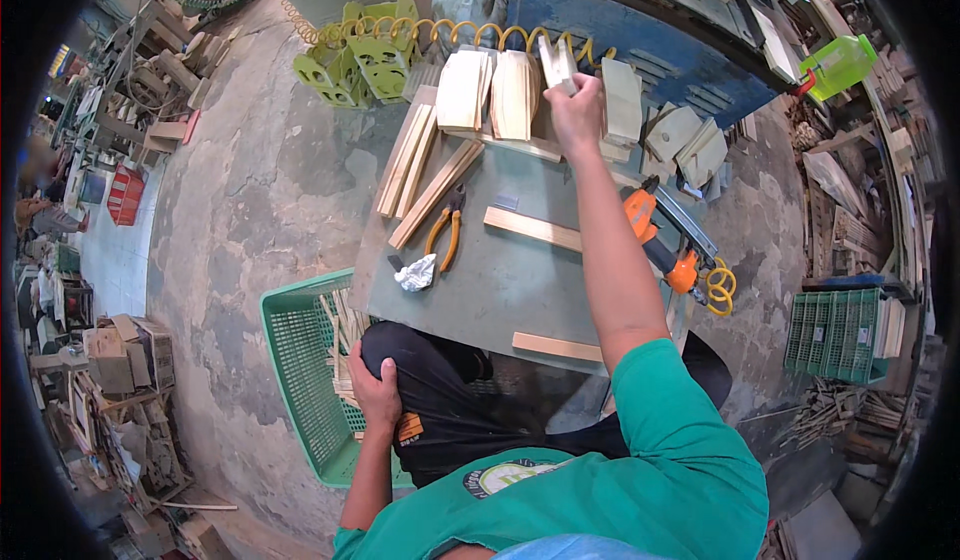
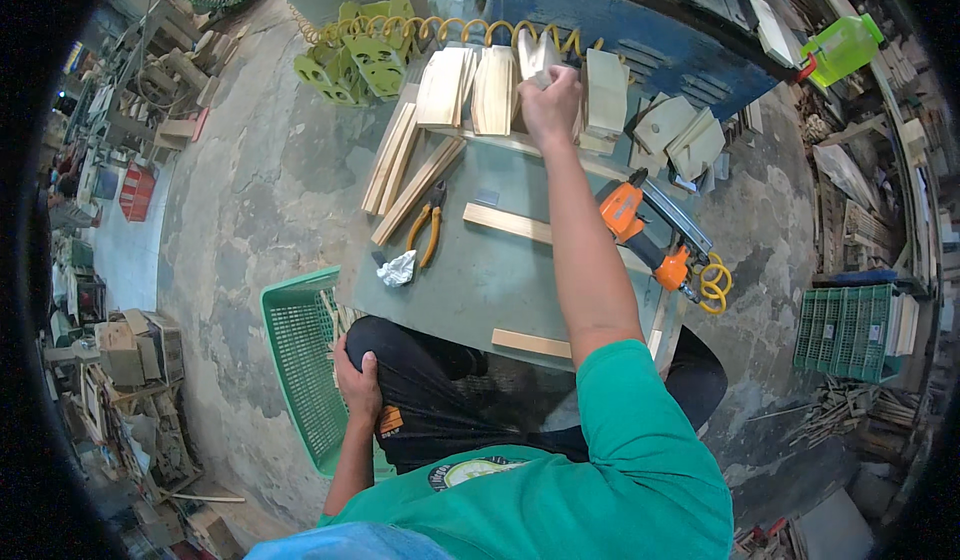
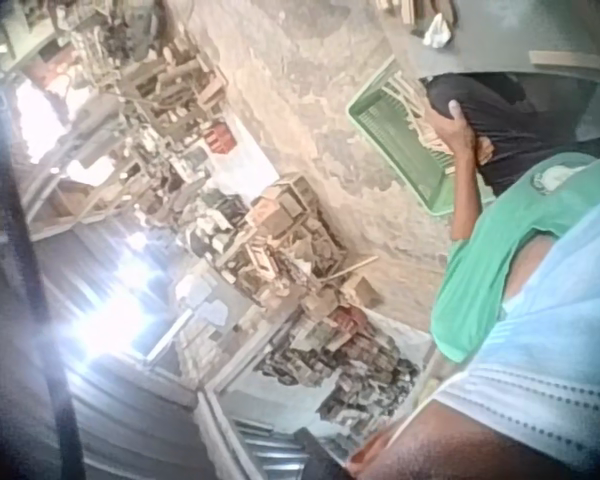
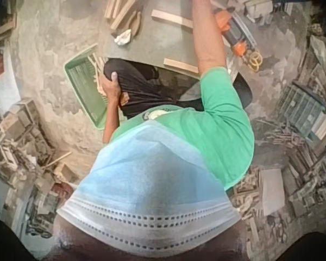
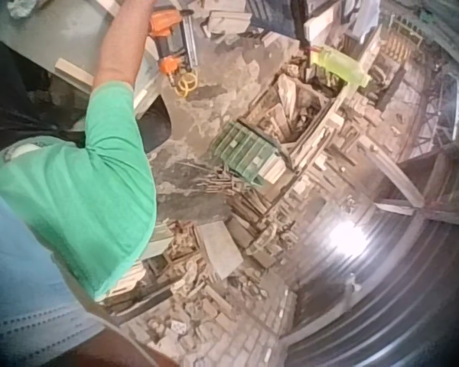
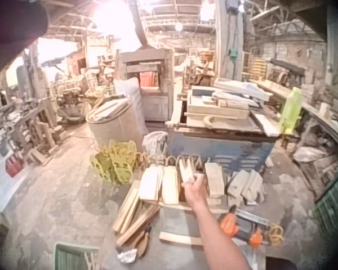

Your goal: Assembling small wooden rectangular frames using wood pieces and a pneumatic brad nailer.

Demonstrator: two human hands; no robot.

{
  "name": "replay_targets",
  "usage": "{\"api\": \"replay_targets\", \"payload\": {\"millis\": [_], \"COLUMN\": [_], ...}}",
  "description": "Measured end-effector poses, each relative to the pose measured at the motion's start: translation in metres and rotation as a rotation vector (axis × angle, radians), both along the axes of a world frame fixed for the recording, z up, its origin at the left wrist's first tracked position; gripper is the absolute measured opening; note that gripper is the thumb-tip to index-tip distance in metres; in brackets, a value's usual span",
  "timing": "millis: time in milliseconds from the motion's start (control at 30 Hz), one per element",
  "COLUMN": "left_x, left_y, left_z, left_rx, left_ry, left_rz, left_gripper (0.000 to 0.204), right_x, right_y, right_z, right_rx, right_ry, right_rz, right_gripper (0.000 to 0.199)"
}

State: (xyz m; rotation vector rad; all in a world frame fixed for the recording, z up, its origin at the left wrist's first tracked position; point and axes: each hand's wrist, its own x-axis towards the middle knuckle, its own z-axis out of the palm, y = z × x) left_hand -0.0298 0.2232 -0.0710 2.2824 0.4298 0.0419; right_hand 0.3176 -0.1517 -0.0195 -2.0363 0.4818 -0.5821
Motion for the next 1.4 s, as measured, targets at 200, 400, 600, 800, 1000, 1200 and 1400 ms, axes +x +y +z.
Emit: {"api": "replay_targets", "payload": {"millis": [200,400,600,800,1000,1200,1400], "left_x": [0.001,0.002,0.001,0.003,0.001,0.003,0.017], "left_y": [-0.002,-0.002,-0.005,-0.007,0.001,-0.002,-0.019], "left_z": [-0.007,-0.003,-0.001,-0.002,-0.011,-0.010,0.015], "left_rx": [0.043,0.056,0.017,-0.011,0.002,-0.004,0.132], "left_ry": [-0.007,0.000,0.008,0.010,-0.003,-0.023,-0.238], "left_rz": [-0.011,-0.009,-0.009,-0.009,-0.005,-0.006,-0.095], "left_gripper": [0.066,0.065,0.068,0.062,0.063,0.060,0.051], "right_x": [-0.006,-0.019,-0.010,-0.020,-0.023,-0.015,-0.068], "right_y": [0.032,0.041,0.036,0.030,-0.041,-0.099,-0.111], "right_z": [-0.046,-0.031,-0.009,-0.016,0.021,0.014,0.026], "right_rx": [-0.408,-0.503,-0.408,-0.543,-0.633,-0.394,0.460], "right_ry": [-0.213,0.046,0.313,0.134,0.254,0.631,0.251], "right_rz": [0.192,0.259,0.216,0.225,-0.217,-0.150,0.062], "right_gripper": [0.048,0.053,0.063,0.060,0.067,0.074,0.068]}}
